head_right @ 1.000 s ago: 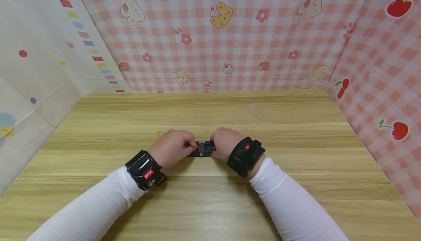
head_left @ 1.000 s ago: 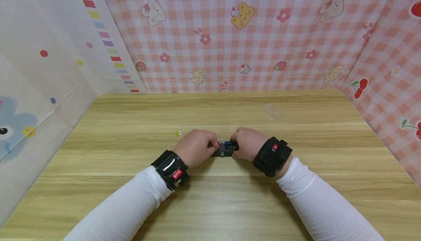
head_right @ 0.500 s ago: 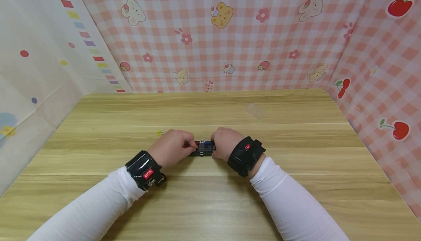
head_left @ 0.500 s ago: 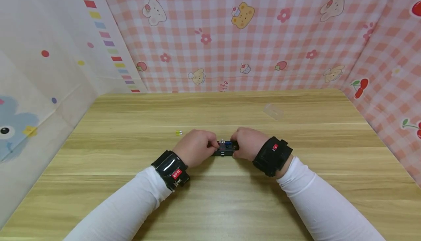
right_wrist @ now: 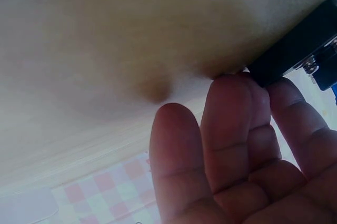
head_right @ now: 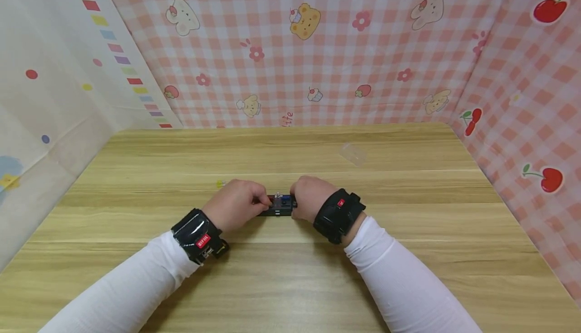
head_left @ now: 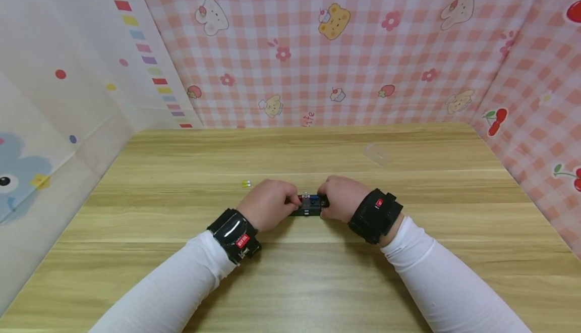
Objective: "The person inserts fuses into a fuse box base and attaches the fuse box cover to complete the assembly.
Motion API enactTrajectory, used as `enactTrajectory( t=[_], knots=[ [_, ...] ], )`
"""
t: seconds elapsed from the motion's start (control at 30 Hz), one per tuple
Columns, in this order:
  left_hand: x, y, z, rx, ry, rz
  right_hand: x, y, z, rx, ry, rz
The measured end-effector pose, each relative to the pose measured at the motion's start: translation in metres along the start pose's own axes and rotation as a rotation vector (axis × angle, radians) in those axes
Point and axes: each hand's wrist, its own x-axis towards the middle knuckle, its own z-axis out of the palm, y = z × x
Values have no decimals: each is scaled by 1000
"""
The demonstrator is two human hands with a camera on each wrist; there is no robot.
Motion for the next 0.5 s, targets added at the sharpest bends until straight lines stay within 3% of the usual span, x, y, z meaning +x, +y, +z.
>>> enactTrajectory(
  t=[0.3,0.5],
  knots=[
    [0,2,-1,53,4,18,0,-1,0,1,1,-1],
    [0,4,-3,41,-15,-8,0,0,1,-5,13,-5]
  ],
)
